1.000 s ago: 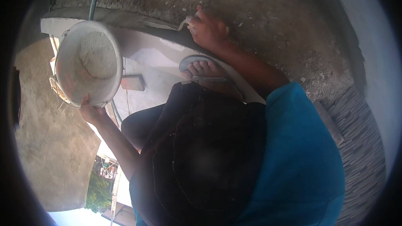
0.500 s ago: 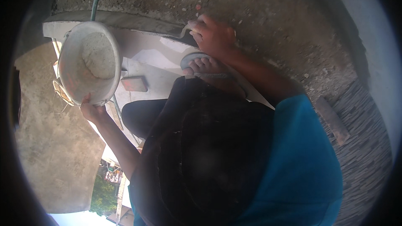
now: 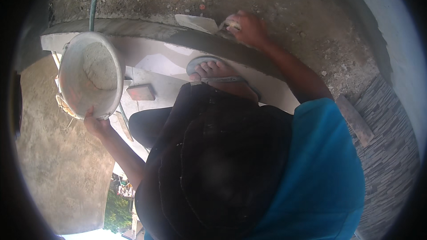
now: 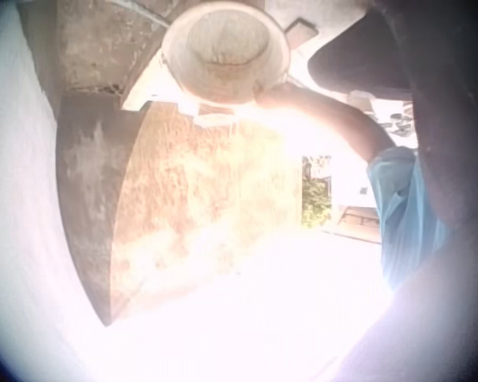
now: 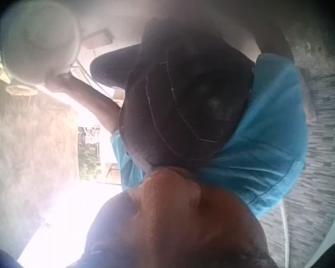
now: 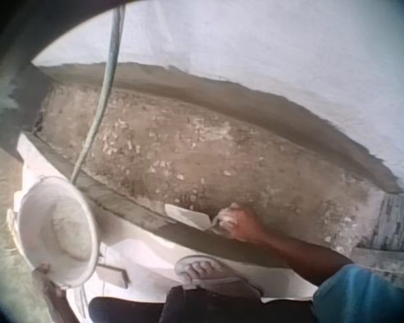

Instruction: The person scoops cement from a bucket using a trowel and applies it to a concrete surface, smoothing it with a wooden float. The person repeatedly scoops and applies cement to different sections of the surface.

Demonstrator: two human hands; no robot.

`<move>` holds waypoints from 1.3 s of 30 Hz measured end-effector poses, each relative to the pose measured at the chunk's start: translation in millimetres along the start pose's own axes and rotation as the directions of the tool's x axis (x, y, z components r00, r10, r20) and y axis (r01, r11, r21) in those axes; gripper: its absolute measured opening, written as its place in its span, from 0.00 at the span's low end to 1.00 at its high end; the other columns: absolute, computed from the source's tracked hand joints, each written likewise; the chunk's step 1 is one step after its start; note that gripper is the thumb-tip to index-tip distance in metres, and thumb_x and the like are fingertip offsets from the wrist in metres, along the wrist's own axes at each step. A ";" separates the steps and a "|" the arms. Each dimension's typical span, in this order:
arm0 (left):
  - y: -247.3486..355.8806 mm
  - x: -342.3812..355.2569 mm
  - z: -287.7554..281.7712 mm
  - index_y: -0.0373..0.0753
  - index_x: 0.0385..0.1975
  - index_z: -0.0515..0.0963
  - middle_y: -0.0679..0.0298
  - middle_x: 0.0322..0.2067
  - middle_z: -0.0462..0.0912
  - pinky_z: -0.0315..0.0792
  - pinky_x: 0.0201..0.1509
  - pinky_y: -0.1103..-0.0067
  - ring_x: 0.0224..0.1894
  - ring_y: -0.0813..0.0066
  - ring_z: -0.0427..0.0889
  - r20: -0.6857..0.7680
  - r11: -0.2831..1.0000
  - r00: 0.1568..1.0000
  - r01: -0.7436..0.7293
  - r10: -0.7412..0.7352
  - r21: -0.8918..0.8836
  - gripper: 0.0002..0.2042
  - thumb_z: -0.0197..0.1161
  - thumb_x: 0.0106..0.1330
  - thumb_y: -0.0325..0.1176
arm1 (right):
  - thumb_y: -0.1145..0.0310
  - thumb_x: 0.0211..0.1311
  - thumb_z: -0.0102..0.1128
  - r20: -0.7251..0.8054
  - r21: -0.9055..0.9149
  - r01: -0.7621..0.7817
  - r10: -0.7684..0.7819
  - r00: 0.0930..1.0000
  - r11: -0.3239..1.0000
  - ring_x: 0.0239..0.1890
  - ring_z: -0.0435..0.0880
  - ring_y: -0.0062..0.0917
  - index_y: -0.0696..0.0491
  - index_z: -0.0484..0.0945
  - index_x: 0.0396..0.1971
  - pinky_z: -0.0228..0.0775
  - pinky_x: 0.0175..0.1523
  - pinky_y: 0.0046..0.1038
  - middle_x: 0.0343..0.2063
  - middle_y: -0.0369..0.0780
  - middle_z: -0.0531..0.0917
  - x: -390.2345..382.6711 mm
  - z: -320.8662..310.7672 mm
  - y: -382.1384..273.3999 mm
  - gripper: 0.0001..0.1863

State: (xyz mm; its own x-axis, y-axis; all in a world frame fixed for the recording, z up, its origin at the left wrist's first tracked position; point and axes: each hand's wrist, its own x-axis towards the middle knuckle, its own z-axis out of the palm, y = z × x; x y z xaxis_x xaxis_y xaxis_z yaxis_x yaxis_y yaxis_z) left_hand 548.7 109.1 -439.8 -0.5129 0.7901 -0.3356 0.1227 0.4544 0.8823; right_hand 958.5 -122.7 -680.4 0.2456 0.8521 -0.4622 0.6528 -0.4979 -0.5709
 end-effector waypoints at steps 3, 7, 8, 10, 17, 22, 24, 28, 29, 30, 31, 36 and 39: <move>-3.1 3.5 -3.8 0.21 0.69 0.55 0.41 0.65 0.64 0.70 0.69 0.48 0.67 0.43 0.68 0.032 1.000 0.999 -0.012 0.012 0.002 0.33 0.48 0.60 0.18 | 0.54 0.63 0.68 -0.041 -0.001 0.007 -0.007 0.999 1.000 0.47 0.84 0.34 0.40 0.83 0.52 0.76 0.50 0.38 0.43 0.36 0.82 -5.4 10.3 4.6 0.18; -5.2 -0.3 -3.2 0.18 0.68 0.55 0.40 0.65 0.63 0.71 0.69 0.48 0.68 0.41 0.67 0.080 0.999 0.996 -0.042 0.043 -0.010 0.34 0.47 0.55 0.18 | 0.56 0.63 0.67 -0.072 -0.013 0.021 -0.022 0.997 1.000 0.46 0.84 0.33 0.40 0.84 0.52 0.77 0.49 0.38 0.44 0.35 0.81 -11.4 17.7 -0.4 0.17; -5.0 -2.6 -2.3 0.17 0.67 0.55 0.40 0.65 0.63 0.71 0.69 0.48 0.68 0.41 0.67 0.072 0.999 0.996 -0.045 0.045 -0.002 0.35 0.47 0.54 0.18 | 0.56 0.63 0.67 -0.086 -0.031 0.036 -0.039 0.996 0.999 0.45 0.85 0.32 0.39 0.84 0.51 0.77 0.49 0.37 0.44 0.34 0.81 -13.9 18.9 -5.2 0.17; -4.0 -6.2 0.3 0.16 0.67 0.54 0.39 0.65 0.63 0.71 0.69 0.48 0.68 0.40 0.67 0.059 0.999 0.997 -0.050 0.049 0.015 0.35 0.46 0.53 0.18 | 0.57 0.63 0.67 -0.108 -0.051 0.063 -0.068 0.992 0.997 0.46 0.84 0.31 0.40 0.84 0.50 0.77 0.48 0.38 0.43 0.34 0.80 -19.9 20.3 -13.2 0.16; -2.5 -6.1 3.9 0.19 0.68 0.54 0.40 0.64 0.64 0.71 0.68 0.46 0.67 0.41 0.68 0.008 0.999 0.999 -0.041 0.041 0.030 0.35 0.46 0.56 0.17 | 0.58 0.61 0.66 -0.173 -0.081 0.096 -0.109 0.979 0.992 0.47 0.82 0.28 0.41 0.83 0.49 0.76 0.46 0.38 0.42 0.34 0.77 -40.2 9.1 -38.1 0.16; -2.6 -8.2 5.0 0.23 0.70 0.54 0.41 0.65 0.64 0.72 0.67 0.46 0.66 0.41 0.68 -0.018 1.000 1.000 -0.013 0.013 0.026 0.35 0.46 0.58 0.17 | 0.60 0.60 0.69 -0.265 -0.151 0.161 -0.197 0.944 0.975 0.38 0.84 0.28 0.41 0.85 0.49 0.77 0.41 0.34 0.40 0.32 0.78 -49.2 1.5 -48.4 0.16; -2.0 -4.2 1.2 0.23 0.70 0.54 0.41 0.65 0.64 0.73 0.66 0.46 0.66 0.41 0.69 -0.005 1.000 1.000 -0.016 0.016 0.022 0.34 0.46 0.58 0.18 | 0.61 0.59 0.69 -0.264 -0.146 0.167 -0.201 0.943 0.975 0.38 0.83 0.27 0.41 0.85 0.49 0.76 0.40 0.34 0.40 0.32 0.77 -54.2 -4.4 -55.0 0.17; 0.1 -10.9 7.7 0.20 0.69 0.54 0.40 0.65 0.64 0.74 0.66 0.47 0.66 0.41 0.69 0.003 0.997 0.999 -0.045 0.045 0.064 0.34 0.46 0.59 0.18 | 0.62 0.57 0.69 -0.268 -0.131 0.176 -0.206 0.941 0.976 0.42 0.82 0.27 0.42 0.83 0.48 0.74 0.40 0.35 0.39 0.33 0.77 -64.7 -11.8 -61.8 0.17; -0.2 -10.1 7.2 0.20 0.69 0.53 0.40 0.65 0.64 0.74 0.66 0.47 0.66 0.41 0.69 0.006 0.997 0.999 -0.046 0.046 0.061 0.33 0.46 0.59 0.18 | 0.63 0.57 0.69 -0.273 -0.131 0.182 -0.212 0.938 0.975 0.41 0.82 0.26 0.41 0.84 0.49 0.74 0.40 0.35 0.40 0.32 0.77 -66.7 -14.4 -63.3 0.17; -0.8 -8.1 5.8 0.20 0.69 0.53 0.40 0.65 0.64 0.74 0.66 0.47 0.66 0.41 0.69 0.010 0.997 0.999 -0.046 0.045 0.058 0.33 0.46 0.59 0.18 | 0.63 0.57 0.70 -0.277 -0.131 0.187 -0.217 0.936 0.973 0.39 0.83 0.26 0.41 0.85 0.49 0.75 0.40 0.34 0.40 0.31 0.77 -68.7 -16.7 -64.5 0.17; -1.1 -6.6 4.9 0.20 0.69 0.53 0.40 0.65 0.64 0.74 0.66 0.47 0.66 0.41 0.69 0.013 0.997 0.999 -0.045 0.045 0.054 0.33 0.46 0.59 0.18 | 0.64 0.57 0.70 -0.291 -0.128 0.198 -0.227 0.929 0.972 0.39 0.83 0.25 0.41 0.85 0.49 0.75 0.39 0.34 0.40 0.32 0.78 -70.7 -18.5 -65.4 0.17; -1.0 -4.7 3.1 0.19 0.69 0.53 0.40 0.65 0.63 0.72 0.67 0.47 0.66 0.40 0.68 0.051 0.998 0.997 -0.063 0.062 0.028 0.34 0.47 0.58 0.19 | 0.62 0.55 0.69 -0.339 -0.081 0.239 -0.252 0.906 0.968 0.40 0.83 0.26 0.40 0.84 0.47 0.73 0.38 0.34 0.37 0.31 0.78 -77.8 -25.3 -66.6 0.17; -2.0 -3.0 -0.9 0.17 0.68 0.53 0.40 0.65 0.63 0.71 0.68 0.47 0.67 0.40 0.66 0.038 0.997 0.997 -0.069 0.068 0.017 0.34 0.47 0.58 0.19 | 0.60 0.60 0.67 -0.174 0.094 0.090 -0.073 0.982 0.992 0.41 0.85 0.28 0.40 0.84 0.48 0.76 0.42 0.36 0.39 0.32 0.79 -69.3 -32.6 -65.8 0.16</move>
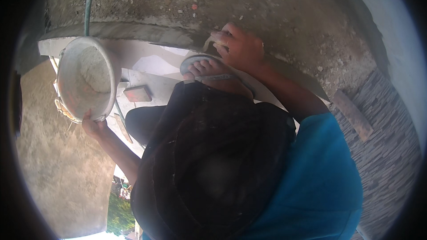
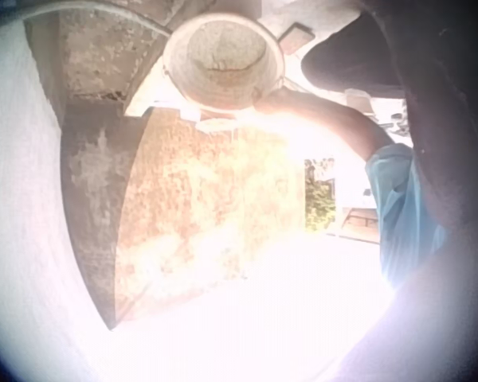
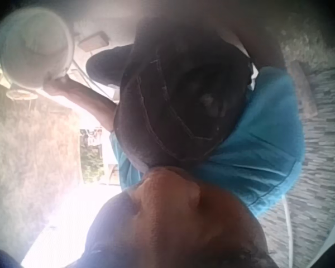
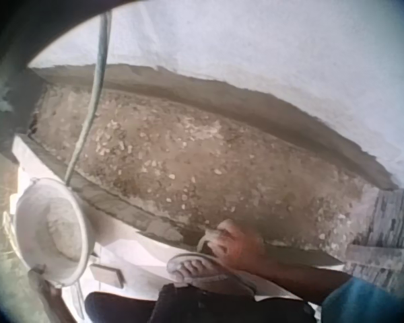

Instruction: The person scoops cement from a bucket using a trowel and applies it to a concrete surface, smoothing it with a wooden float. The person repeatedly scoops and applies cement to different sections of the surface.

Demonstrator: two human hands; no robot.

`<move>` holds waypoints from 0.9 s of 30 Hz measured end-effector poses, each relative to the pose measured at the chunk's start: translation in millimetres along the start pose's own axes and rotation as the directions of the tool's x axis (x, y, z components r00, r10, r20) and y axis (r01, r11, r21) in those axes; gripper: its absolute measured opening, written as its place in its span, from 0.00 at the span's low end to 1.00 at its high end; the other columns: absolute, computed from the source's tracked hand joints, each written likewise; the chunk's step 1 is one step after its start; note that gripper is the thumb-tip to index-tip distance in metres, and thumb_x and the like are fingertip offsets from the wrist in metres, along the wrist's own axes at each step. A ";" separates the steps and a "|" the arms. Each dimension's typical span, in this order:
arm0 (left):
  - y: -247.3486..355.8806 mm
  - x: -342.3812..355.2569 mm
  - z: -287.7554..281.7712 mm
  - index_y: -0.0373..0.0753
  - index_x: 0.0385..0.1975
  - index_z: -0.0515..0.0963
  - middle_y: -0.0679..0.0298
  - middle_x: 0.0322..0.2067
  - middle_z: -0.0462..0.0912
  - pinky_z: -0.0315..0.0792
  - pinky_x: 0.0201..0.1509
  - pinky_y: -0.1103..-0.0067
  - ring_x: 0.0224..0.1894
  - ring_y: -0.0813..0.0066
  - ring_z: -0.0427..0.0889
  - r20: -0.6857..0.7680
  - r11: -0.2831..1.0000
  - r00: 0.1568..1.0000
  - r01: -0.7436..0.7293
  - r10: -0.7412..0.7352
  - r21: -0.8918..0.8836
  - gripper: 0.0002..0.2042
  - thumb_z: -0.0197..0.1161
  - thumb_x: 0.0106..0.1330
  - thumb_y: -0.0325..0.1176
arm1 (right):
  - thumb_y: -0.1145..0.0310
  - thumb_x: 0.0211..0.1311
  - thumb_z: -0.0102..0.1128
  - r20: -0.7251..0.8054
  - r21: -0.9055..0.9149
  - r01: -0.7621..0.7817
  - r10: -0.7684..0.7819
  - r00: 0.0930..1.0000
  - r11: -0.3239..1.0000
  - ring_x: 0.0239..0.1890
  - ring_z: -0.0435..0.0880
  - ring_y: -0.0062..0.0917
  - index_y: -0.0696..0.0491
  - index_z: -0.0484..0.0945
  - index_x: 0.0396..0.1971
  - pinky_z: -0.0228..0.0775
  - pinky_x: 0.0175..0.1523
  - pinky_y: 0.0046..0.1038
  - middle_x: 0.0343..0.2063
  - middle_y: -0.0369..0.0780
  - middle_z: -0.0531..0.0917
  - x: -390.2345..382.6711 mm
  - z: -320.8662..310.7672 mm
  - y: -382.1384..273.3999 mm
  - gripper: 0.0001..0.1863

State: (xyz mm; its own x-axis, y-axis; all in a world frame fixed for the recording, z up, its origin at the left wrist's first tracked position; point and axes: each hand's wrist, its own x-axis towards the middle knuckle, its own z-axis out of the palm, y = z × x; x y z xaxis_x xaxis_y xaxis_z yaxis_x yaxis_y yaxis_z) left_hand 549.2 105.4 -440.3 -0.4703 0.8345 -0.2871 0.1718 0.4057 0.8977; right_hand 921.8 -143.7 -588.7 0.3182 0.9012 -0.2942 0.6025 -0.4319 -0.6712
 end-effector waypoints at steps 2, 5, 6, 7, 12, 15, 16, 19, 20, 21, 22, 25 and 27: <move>2.7 -3.4 4.1 0.16 0.68 0.53 0.40 0.65 0.63 0.70 0.68 0.47 0.67 0.40 0.66 -0.016 1.000 1.000 0.011 -0.011 0.009 0.33 0.47 0.58 0.19 | 0.58 0.62 0.66 0.056 0.046 -0.056 0.053 0.997 0.997 0.43 0.85 0.32 0.40 0.84 0.50 0.78 0.45 0.38 0.41 0.34 0.80 14.3 -2.7 4.6 0.16; 9.8 -13.7 17.0 0.16 0.67 0.53 0.40 0.65 0.62 0.71 0.68 0.46 0.67 0.40 0.67 -0.021 0.999 0.999 0.035 -0.035 0.030 0.33 0.46 0.58 0.18 | 0.57 0.63 0.67 0.061 0.000 -0.065 0.065 0.996 0.998 0.44 0.85 0.33 0.41 0.84 0.51 0.78 0.47 0.37 0.43 0.35 0.80 39.0 13.6 27.7 0.17; 10.7 -10.5 15.6 0.16 0.67 0.53 0.40 0.65 0.62 0.71 0.68 0.46 0.66 0.40 0.67 -0.025 0.999 0.999 0.042 -0.042 0.024 0.33 0.46 0.58 0.17 | 0.57 0.63 0.67 0.052 -0.032 -0.052 0.053 0.997 0.998 0.44 0.85 0.33 0.41 0.84 0.52 0.78 0.47 0.36 0.43 0.35 0.80 46.1 21.7 35.7 0.18; 11.2 -6.9 14.2 0.16 0.67 0.53 0.40 0.65 0.62 0.71 0.68 0.46 0.66 0.40 0.67 -0.028 0.999 0.998 0.050 -0.050 0.017 0.33 0.46 0.58 0.17 | 0.57 0.63 0.67 0.063 -0.051 -0.066 0.069 0.996 0.997 0.45 0.85 0.33 0.41 0.83 0.52 0.78 0.47 0.36 0.43 0.35 0.80 51.6 26.8 39.7 0.18; 7.7 6.2 6.1 0.17 0.68 0.53 0.39 0.64 0.63 0.72 0.67 0.46 0.65 0.40 0.69 -0.034 0.999 0.998 0.053 -0.053 0.001 0.33 0.45 0.57 0.15 | 0.55 0.63 0.66 0.047 -0.134 -0.046 0.053 0.997 0.990 0.47 0.85 0.32 0.39 0.83 0.52 0.78 0.49 0.38 0.45 0.34 0.80 66.6 60.3 49.7 0.18; 5.2 10.5 1.4 0.16 0.67 0.54 0.39 0.64 0.63 0.73 0.67 0.47 0.65 0.41 0.70 -0.025 0.999 0.999 0.031 -0.031 -0.006 0.33 0.44 0.56 0.15 | 0.55 0.63 0.66 0.057 -0.190 -0.011 0.023 0.998 0.982 0.46 0.85 0.32 0.38 0.83 0.51 0.78 0.48 0.39 0.45 0.33 0.79 64.6 65.1 38.7 0.17; 4.2 11.6 0.0 0.16 0.67 0.54 0.39 0.64 0.64 0.73 0.67 0.48 0.64 0.41 0.70 -0.021 1.000 1.000 0.022 -0.022 -0.010 0.33 0.44 0.56 0.15 | 0.56 0.62 0.66 0.055 -0.180 -0.007 0.017 0.998 0.984 0.45 0.85 0.32 0.39 0.83 0.51 0.79 0.47 0.39 0.45 0.32 0.79 63.6 64.6 34.7 0.17; 4.3 8.8 3.6 0.14 0.66 0.54 0.39 0.63 0.64 0.75 0.66 0.49 0.64 0.42 0.70 -0.010 0.999 0.999 0.031 -0.031 -0.008 0.34 0.43 0.54 0.15 | 0.57 0.61 0.67 0.027 -0.160 0.019 -0.015 1.000 0.987 0.43 0.86 0.32 0.39 0.84 0.50 0.79 0.46 0.39 0.43 0.32 0.79 57.1 59.0 24.2 0.17; 4.5 6.8 3.9 0.15 0.66 0.54 0.39 0.63 0.64 0.75 0.66 0.50 0.65 0.42 0.70 -0.006 1.000 1.000 0.023 -0.023 0.004 0.34 0.44 0.53 0.15 | 0.58 0.60 0.68 0.007 -0.158 0.041 -0.040 0.999 0.987 0.42 0.86 0.32 0.40 0.85 0.49 0.79 0.45 0.39 0.42 0.32 0.79 53.7 56.0 20.4 0.17; 4.8 4.3 3.9 0.15 0.66 0.54 0.40 0.63 0.64 0.75 0.65 0.50 0.65 0.42 0.70 -0.002 1.000 1.000 0.014 -0.014 0.017 0.34 0.44 0.53 0.15 | 0.58 0.60 0.68 -0.014 -0.157 0.062 -0.066 0.998 0.986 0.41 0.86 0.31 0.40 0.85 0.49 0.79 0.45 0.38 0.42 0.32 0.79 50.3 52.7 16.5 0.16; 5.2 1.8 4.4 0.16 0.67 0.55 0.40 0.63 0.64 0.76 0.65 0.51 0.65 0.42 0.70 0.003 1.000 1.000 0.006 -0.006 0.030 0.35 0.44 0.53 0.15 | 0.59 0.59 0.69 -0.028 -0.154 0.081 -0.086 0.996 0.985 0.40 0.85 0.31 0.41 0.86 0.48 0.79 0.44 0.38 0.41 0.32 0.79 47.2 48.6 11.8 0.16; 10.6 -7.5 11.0 0.19 0.68 0.54 0.40 0.63 0.64 0.76 0.65 0.51 0.65 0.42 0.70 0.006 0.999 1.000 -0.018 0.018 0.029 0.36 0.44 0.53 0.15 | 0.60 0.58 0.69 -0.056 -0.123 0.116 -0.123 0.991 0.986 0.40 0.84 0.30 0.42 0.86 0.46 0.77 0.42 0.38 0.39 0.32 0.78 38.7 35.1 -1.8 0.15; 9.2 -4.6 9.8 0.20 0.69 0.54 0.40 0.63 0.64 0.76 0.65 0.51 0.65 0.42 0.70 -0.004 0.999 1.000 -0.011 0.011 0.032 0.36 0.44 0.53 0.16 | 0.60 0.58 0.67 -0.050 -0.073 0.107 -0.111 0.993 0.992 0.43 0.83 0.30 0.42 0.85 0.46 0.74 0.42 0.40 0.39 0.34 0.77 31.4 27.9 -8.8 0.15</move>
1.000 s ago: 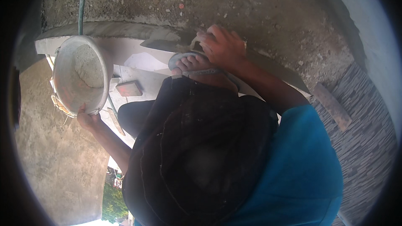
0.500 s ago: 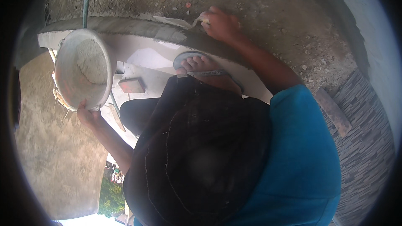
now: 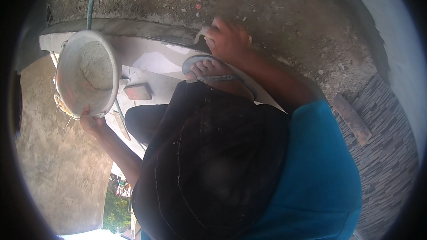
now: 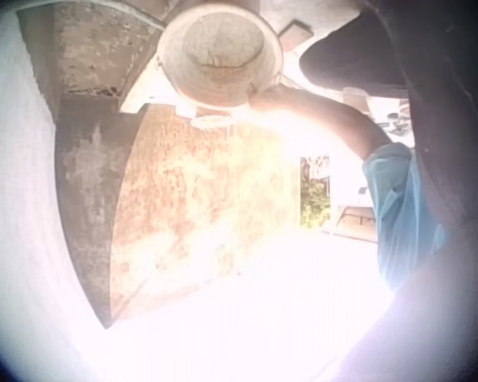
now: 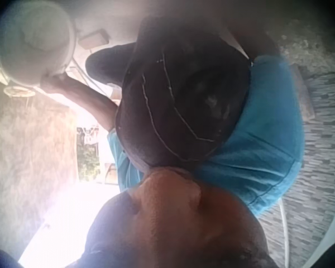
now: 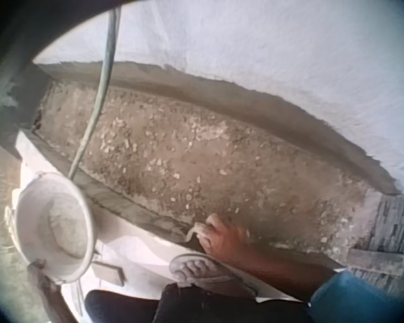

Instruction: The person scoops cement from a bucket using a trowel and applies it to a concrete surface, smoothing it with a wooden float. The person repeatedly scoops and applies cement to different sections of the surface.

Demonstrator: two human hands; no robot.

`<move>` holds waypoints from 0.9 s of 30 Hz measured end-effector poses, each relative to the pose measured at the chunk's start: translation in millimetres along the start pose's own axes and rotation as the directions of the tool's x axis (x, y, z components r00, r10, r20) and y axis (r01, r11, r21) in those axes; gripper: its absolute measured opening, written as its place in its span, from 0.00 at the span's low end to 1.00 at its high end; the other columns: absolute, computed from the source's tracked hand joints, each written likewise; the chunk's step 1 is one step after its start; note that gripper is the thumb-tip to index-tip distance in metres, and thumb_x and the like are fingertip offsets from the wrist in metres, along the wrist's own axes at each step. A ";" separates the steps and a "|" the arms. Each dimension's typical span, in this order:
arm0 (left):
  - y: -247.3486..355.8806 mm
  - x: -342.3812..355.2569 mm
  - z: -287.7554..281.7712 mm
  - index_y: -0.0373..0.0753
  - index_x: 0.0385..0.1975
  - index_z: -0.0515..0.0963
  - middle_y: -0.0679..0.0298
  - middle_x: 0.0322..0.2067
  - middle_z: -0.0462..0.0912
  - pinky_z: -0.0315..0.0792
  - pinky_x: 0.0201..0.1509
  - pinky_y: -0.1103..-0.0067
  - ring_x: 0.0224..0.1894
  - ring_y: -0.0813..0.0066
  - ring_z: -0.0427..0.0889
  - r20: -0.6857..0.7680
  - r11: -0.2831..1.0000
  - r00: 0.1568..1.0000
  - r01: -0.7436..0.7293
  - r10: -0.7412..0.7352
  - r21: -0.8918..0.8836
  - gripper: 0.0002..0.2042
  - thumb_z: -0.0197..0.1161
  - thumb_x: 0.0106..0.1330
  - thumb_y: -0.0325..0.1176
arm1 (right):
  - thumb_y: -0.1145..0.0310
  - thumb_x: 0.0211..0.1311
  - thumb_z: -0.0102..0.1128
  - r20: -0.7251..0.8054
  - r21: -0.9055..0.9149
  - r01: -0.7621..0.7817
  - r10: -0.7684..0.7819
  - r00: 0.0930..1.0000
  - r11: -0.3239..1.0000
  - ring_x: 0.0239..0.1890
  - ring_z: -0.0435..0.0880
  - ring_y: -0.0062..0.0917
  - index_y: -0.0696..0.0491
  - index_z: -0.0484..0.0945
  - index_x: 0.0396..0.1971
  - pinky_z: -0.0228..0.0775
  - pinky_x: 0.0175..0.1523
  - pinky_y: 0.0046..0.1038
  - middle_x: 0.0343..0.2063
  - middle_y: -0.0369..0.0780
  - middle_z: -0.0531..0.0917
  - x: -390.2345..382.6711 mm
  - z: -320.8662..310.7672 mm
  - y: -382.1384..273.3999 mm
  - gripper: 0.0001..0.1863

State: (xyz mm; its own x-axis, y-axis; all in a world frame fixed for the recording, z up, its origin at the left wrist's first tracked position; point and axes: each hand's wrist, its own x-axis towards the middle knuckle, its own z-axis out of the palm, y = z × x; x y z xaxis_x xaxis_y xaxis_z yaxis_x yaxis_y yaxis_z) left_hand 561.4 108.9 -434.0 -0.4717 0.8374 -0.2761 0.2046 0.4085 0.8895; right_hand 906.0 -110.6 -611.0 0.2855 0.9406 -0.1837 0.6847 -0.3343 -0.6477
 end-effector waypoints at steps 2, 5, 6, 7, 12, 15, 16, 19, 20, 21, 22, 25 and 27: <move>-0.8 -0.5 0.7 0.21 0.69 0.54 0.40 0.64 0.64 0.76 0.64 0.50 0.65 0.42 0.70 -0.008 1.000 1.000 0.006 -0.006 0.000 0.36 0.45 0.53 0.16 | 0.60 0.57 0.68 -0.030 -0.006 0.020 -0.020 0.999 1.000 0.42 0.83 0.29 0.40 0.85 0.46 0.74 0.43 0.39 0.39 0.33 0.78 -5.2 -5.0 -2.6 0.16; -0.1 -3.9 3.5 0.20 0.69 0.54 0.40 0.64 0.64 0.76 0.64 0.48 0.65 0.42 0.70 -0.015 1.000 1.000 0.015 -0.015 -0.010 0.36 0.46 0.54 0.16 | 0.59 0.58 0.68 0.001 0.047 -0.037 0.037 0.999 0.998 0.42 0.84 0.29 0.39 0.85 0.48 0.76 0.45 0.38 0.40 0.32 0.79 -9.9 -10.8 -1.3 0.16; 0.1 -2.5 3.4 0.20 0.69 0.54 0.40 0.64 0.64 0.76 0.63 0.48 0.65 0.41 0.70 -0.016 1.000 1.000 0.018 -0.019 -0.018 0.36 0.47 0.54 0.16 | 0.59 0.58 0.68 0.026 0.078 -0.071 0.069 0.997 0.994 0.42 0.84 0.29 0.39 0.85 0.48 0.76 0.46 0.38 0.40 0.32 0.79 -10.9 -12.6 0.2 0.16; 0.3 -0.6 3.4 0.20 0.69 0.54 0.40 0.64 0.63 0.76 0.63 0.48 0.64 0.41 0.70 -0.016 0.999 1.000 0.022 -0.023 -0.025 0.36 0.47 0.54 0.15 | 0.59 0.59 0.69 0.056 0.076 -0.096 0.092 0.994 0.993 0.42 0.84 0.29 0.39 0.85 0.49 0.77 0.45 0.37 0.40 0.32 0.80 -10.4 -16.5 4.9 0.17; -5.0 9.6 -4.2 0.18 0.68 0.54 0.39 0.63 0.64 0.76 0.63 0.47 0.64 0.40 0.71 -0.030 1.000 1.000 0.006 -0.006 0.012 0.34 0.47 0.55 0.15 | 0.55 0.63 0.67 0.133 0.058 -0.195 0.186 0.974 0.979 0.43 0.84 0.31 0.40 0.84 0.52 0.77 0.46 0.36 0.43 0.33 0.80 -15.7 -17.7 61.8 0.18; -4.0 13.0 -8.1 0.19 0.68 0.54 0.39 0.63 0.64 0.76 0.63 0.47 0.64 0.40 0.71 -0.067 1.000 0.998 0.015 -0.014 0.001 0.34 0.47 0.56 0.15 | 0.56 0.63 0.66 0.208 -0.059 -0.234 0.241 0.948 0.971 0.47 0.85 0.32 0.40 0.83 0.52 0.77 0.49 0.40 0.46 0.35 0.80 -21.6 -15.9 84.0 0.18; -3.9 15.8 -11.2 0.19 0.68 0.54 0.39 0.63 0.65 0.76 0.63 0.46 0.64 0.40 0.71 -0.073 1.000 0.997 0.021 -0.022 -0.013 0.34 0.47 0.56 0.15 | 0.56 0.63 0.66 0.220 -0.082 -0.229 0.242 0.945 0.970 0.48 0.84 0.32 0.40 0.83 0.52 0.77 0.50 0.40 0.46 0.35 0.80 -22.9 -14.5 86.8 0.18; -6.0 17.3 -9.4 0.19 0.68 0.55 0.39 0.63 0.65 0.76 0.63 0.47 0.63 0.40 0.72 -0.071 0.999 0.997 0.041 -0.042 -0.005 0.34 0.48 0.57 0.15 | 0.56 0.63 0.66 0.235 -0.128 -0.226 0.251 0.939 0.966 0.48 0.84 0.33 0.40 0.83 0.51 0.77 0.49 0.40 0.46 0.36 0.80 -30.1 -8.3 93.1 0.17; -6.4 18.9 -9.8 0.18 0.68 0.55 0.39 0.63 0.65 0.76 0.63 0.47 0.63 0.40 0.72 -0.056 0.999 0.998 0.040 -0.040 -0.007 0.33 0.48 0.57 0.15 | 0.57 0.63 0.66 0.231 -0.126 -0.227 0.251 0.940 0.966 0.47 0.84 0.33 0.41 0.83 0.51 0.77 0.49 0.40 0.45 0.36 0.79 -32.4 -5.1 93.6 0.17; -7.4 20.7 -10.8 0.18 0.68 0.55 0.39 0.63 0.65 0.76 0.63 0.47 0.63 0.40 0.72 -0.041 0.999 0.998 0.038 -0.038 -0.009 0.33 0.48 0.58 0.15 | 0.57 0.62 0.66 0.227 -0.124 -0.227 0.250 0.941 0.966 0.47 0.84 0.33 0.41 0.83 0.51 0.77 0.49 0.40 0.45 0.36 0.79 -34.4 -2.1 93.9 0.17; -8.1 21.6 -11.3 0.18 0.68 0.55 0.39 0.64 0.65 0.76 0.63 0.47 0.63 0.40 0.72 -0.026 0.999 0.999 0.036 -0.036 -0.011 0.33 0.48 0.58 0.15 | 0.58 0.62 0.66 0.218 -0.130 -0.204 0.228 0.949 0.970 0.46 0.84 0.33 0.41 0.83 0.51 0.78 0.48 0.39 0.44 0.37 0.79 -37.5 0.9 92.8 0.17; -8.5 20.4 -11.1 0.18 0.68 0.55 0.39 0.64 0.66 0.76 0.63 0.48 0.63 0.41 0.72 -0.046 1.000 0.999 0.021 -0.021 -0.004 0.33 0.49 0.58 0.16 | 0.58 0.61 0.68 0.175 -0.155 -0.139 0.166 0.970 0.978 0.43 0.84 0.32 0.41 0.84 0.49 0.78 0.46 0.38 0.43 0.36 0.78 -47.6 4.8 81.5 0.16; -1.6 7.8 0.7 0.17 0.67 0.56 0.39 0.64 0.66 0.75 0.64 0.48 0.63 0.41 0.72 -0.086 0.999 0.996 0.040 -0.037 0.026 0.32 0.49 0.58 0.16 | 0.59 0.60 0.69 0.129 -0.182 -0.109 0.134 0.983 0.977 0.39 0.85 0.30 0.40 0.86 0.48 0.79 0.43 0.35 0.41 0.34 0.78 -51.9 1.7 72.5 0.16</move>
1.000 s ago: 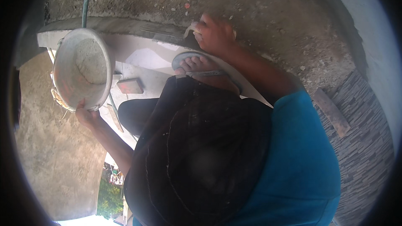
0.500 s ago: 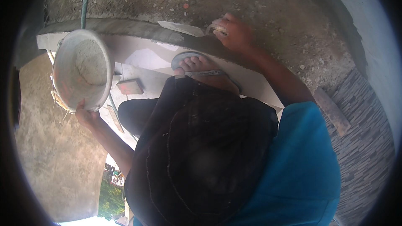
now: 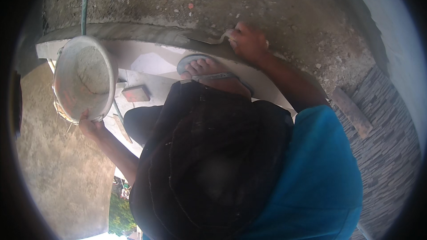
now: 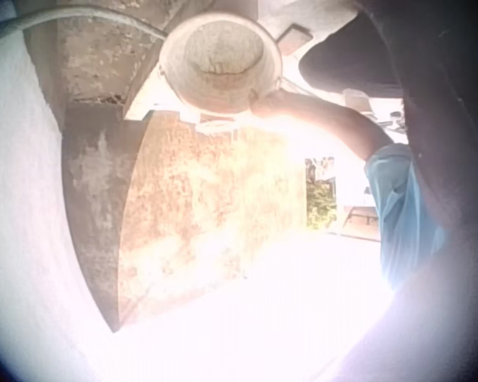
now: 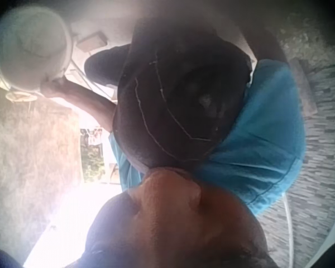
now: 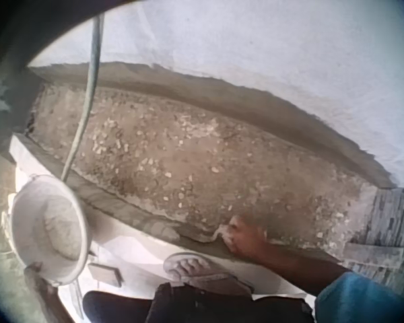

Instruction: The person scoops cement from a bucket using a trowel and applies it to a concrete surface, smoothing it with a wooden float. The person repeatedly scoops and applies cement to different sections of the surface.

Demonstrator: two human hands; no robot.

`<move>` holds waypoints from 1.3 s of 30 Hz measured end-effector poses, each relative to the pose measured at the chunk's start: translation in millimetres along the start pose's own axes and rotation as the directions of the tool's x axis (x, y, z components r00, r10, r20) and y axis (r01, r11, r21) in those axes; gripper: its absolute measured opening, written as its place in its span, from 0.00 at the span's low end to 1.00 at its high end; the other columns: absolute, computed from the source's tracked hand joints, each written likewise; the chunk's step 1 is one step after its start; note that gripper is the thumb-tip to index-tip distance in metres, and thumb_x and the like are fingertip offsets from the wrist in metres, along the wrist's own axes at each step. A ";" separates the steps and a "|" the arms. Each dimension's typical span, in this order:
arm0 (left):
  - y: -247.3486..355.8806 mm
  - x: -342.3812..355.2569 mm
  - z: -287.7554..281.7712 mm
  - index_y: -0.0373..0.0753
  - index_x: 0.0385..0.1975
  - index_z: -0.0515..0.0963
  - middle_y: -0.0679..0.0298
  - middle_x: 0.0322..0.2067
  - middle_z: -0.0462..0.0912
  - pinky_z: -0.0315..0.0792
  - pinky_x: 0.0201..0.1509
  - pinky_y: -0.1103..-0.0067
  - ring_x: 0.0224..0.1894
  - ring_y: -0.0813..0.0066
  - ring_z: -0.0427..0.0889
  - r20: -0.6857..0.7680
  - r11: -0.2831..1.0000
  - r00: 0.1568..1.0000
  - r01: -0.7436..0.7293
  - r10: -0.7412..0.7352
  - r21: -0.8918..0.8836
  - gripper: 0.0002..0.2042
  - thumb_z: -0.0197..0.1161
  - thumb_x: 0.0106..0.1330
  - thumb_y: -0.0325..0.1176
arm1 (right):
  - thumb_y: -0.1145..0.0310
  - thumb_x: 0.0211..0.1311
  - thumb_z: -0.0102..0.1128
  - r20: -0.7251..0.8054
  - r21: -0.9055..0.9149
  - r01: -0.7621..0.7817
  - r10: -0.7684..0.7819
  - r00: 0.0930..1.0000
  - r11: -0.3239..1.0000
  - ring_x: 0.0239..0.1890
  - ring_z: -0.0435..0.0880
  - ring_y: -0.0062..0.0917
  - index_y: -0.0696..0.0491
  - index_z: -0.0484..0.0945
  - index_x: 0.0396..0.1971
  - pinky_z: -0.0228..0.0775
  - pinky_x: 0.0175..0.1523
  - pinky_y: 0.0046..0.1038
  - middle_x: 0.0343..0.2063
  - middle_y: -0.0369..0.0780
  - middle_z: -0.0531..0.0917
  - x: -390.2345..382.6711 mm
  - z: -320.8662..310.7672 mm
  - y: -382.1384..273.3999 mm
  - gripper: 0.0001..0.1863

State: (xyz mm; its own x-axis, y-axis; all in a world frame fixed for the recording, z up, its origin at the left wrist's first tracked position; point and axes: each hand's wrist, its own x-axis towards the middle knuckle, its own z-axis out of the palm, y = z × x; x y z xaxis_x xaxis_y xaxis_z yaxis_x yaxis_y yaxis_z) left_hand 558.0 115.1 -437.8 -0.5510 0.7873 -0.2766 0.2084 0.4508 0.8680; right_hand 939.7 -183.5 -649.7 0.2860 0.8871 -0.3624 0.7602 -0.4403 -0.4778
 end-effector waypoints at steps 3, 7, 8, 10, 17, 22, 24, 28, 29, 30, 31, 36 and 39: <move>0.5 -0.4 0.9 0.16 0.66 0.56 0.39 0.63 0.66 0.75 0.63 0.48 0.63 0.41 0.72 -0.012 1.000 1.000 0.006 -0.006 0.005 0.32 0.50 0.58 0.17 | 0.61 0.58 0.71 -0.057 0.025 0.033 -0.031 0.998 0.999 0.37 0.85 0.30 0.40 0.86 0.48 0.79 0.41 0.36 0.41 0.33 0.78 -5.5 -7.4 -7.6 0.16; 0.1 -1.5 2.3 0.14 0.65 0.56 0.39 0.63 0.66 0.76 0.63 0.48 0.63 0.40 0.72 0.006 1.000 1.000 0.014 -0.013 -0.027 0.31 0.49 0.58 0.17 | 0.64 0.55 0.72 -0.102 0.032 0.069 -0.065 0.993 0.997 0.36 0.84 0.29 0.41 0.86 0.47 0.79 0.39 0.35 0.40 0.33 0.78 -13.5 -22.9 -17.1 0.17; 0.1 -1.6 2.1 0.15 0.65 0.57 0.39 0.63 0.66 0.77 0.63 0.48 0.63 0.40 0.72 0.024 0.999 1.000 0.000 0.001 -0.034 0.31 0.49 0.58 0.17 | 0.64 0.55 0.72 -0.110 0.037 0.073 -0.069 0.991 0.997 0.36 0.84 0.29 0.41 0.86 0.47 0.79 0.39 0.35 0.39 0.33 0.77 -15.7 -26.3 -20.1 0.17; -1.0 0.9 0.4 0.15 0.65 0.57 0.39 0.64 0.66 0.77 0.63 0.48 0.63 0.40 0.72 0.058 0.998 0.998 -0.030 0.033 -0.050 0.31 0.49 0.58 0.17 | 0.66 0.54 0.72 -0.138 0.048 0.088 -0.081 0.987 0.995 0.36 0.84 0.29 0.42 0.86 0.47 0.78 0.39 0.35 0.38 0.34 0.77 -19.3 -30.9 -24.1 0.18; -3.6 8.0 4.7 0.14 0.65 0.58 0.37 0.61 0.67 0.78 0.62 0.48 0.61 0.41 0.74 0.048 0.996 0.995 -0.090 0.091 -0.012 0.31 0.49 0.57 0.15 | 0.69 0.52 0.72 -0.179 0.044 0.135 -0.125 0.976 0.990 0.35 0.83 0.29 0.45 0.85 0.47 0.76 0.37 0.33 0.36 0.34 0.77 -34.1 -46.9 -32.4 0.19; 5.8 18.8 1.0 0.14 0.65 0.58 0.37 0.61 0.67 0.80 0.60 0.49 0.60 0.40 0.75 0.052 0.999 0.998 -0.038 0.039 -0.027 0.31 0.50 0.57 0.15 | 0.68 0.54 0.70 -0.137 0.045 0.118 -0.111 0.984 0.992 0.36 0.82 0.28 0.42 0.84 0.48 0.75 0.38 0.34 0.37 0.33 0.77 -40.4 -61.0 -36.7 0.19; 8.5 17.9 1.6 0.15 0.65 0.58 0.37 0.61 0.67 0.80 0.59 0.49 0.60 0.40 0.75 0.052 0.998 0.997 -0.058 0.058 -0.014 0.31 0.50 0.57 0.15 | 0.64 0.59 0.67 -0.081 0.057 0.068 -0.063 0.995 0.996 0.40 0.82 0.27 0.40 0.85 0.49 0.74 0.39 0.35 0.38 0.33 0.77 -45.5 -68.4 -39.8 0.16; 17.6 9.3 7.3 0.17 0.65 0.59 0.39 0.62 0.68 0.79 0.62 0.51 0.60 0.41 0.75 0.020 1.000 0.999 -0.028 0.028 0.000 0.31 0.50 0.57 0.15 | 0.61 0.61 0.66 0.015 0.147 -0.067 0.066 0.998 0.987 0.43 0.84 0.28 0.39 0.84 0.51 0.76 0.45 0.36 0.42 0.33 0.78 -41.7 -75.9 -42.2 0.17; 16.5 12.5 6.1 0.17 0.65 0.59 0.39 0.62 0.68 0.79 0.62 0.52 0.60 0.42 0.75 0.033 0.999 0.998 -0.047 0.047 -0.006 0.31 0.50 0.57 0.15 | 0.60 0.62 0.66 0.074 0.174 -0.147 0.136 0.988 0.974 0.44 0.84 0.28 0.39 0.84 0.52 0.77 0.47 0.36 0.43 0.33 0.79 -33.2 -80.6 -44.1 0.17; 12.9 15.9 3.1 0.18 0.65 0.60 0.40 0.62 0.68 0.79 0.62 0.53 0.60 0.43 0.75 0.045 0.998 0.997 -0.066 0.067 -0.012 0.31 0.50 0.57 0.15 | 0.60 0.62 0.66 0.135 0.196 -0.226 0.202 0.970 0.954 0.45 0.84 0.29 0.40 0.83 0.52 0.77 0.49 0.36 0.44 0.33 0.79 -24.9 -81.5 -45.3 0.17; 12.8 18.6 0.3 0.18 0.65 0.60 0.40 0.62 0.68 0.79 0.62 0.54 0.59 0.44 0.76 0.056 0.996 0.995 -0.087 0.088 -0.017 0.31 0.50 0.57 0.15 | 0.59 0.63 0.67 0.110 0.208 -0.200 0.180 0.977 0.957 0.45 0.84 0.29 0.40 0.83 0.52 0.77 0.49 0.36 0.44 0.33 0.79 -13.0 -75.0 -45.2 0.17; 13.1 7.1 3.7 0.18 0.64 0.62 0.40 0.60 0.69 0.81 0.61 0.57 0.58 0.46 0.77 0.054 0.996 0.995 -0.084 0.083 0.007 0.32 0.51 0.54 0.14 | 0.57 0.63 0.67 0.084 0.241 -0.138 0.121 0.989 0.961 0.48 0.83 0.31 0.41 0.82 0.53 0.76 0.52 0.39 0.46 0.34 0.80 65.0 -25.1 -54.2 0.19; 11.6 10.9 -0.6 0.17 0.63 0.62 0.40 0.59 0.70 0.81 0.60 0.58 0.58 0.47 0.77 0.043 0.998 0.997 -0.070 0.069 0.008 0.31 0.52 0.53 0.13 | 0.57 0.63 0.67 0.090 0.205 -0.093 0.076 0.993 0.974 0.51 0.83 0.33 0.40 0.82 0.55 0.76 0.53 0.42 0.48 0.34 0.79 99.8 1.2 -68.2 0.20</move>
State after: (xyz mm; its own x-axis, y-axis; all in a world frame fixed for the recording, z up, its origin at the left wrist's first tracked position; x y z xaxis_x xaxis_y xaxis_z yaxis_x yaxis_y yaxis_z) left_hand 553.9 128.7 -430.5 -0.5000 0.8341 -0.2332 0.2527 0.3980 0.8819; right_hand 915.7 -65.1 -654.3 0.2891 0.8351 -0.4681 0.5949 -0.5398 -0.5956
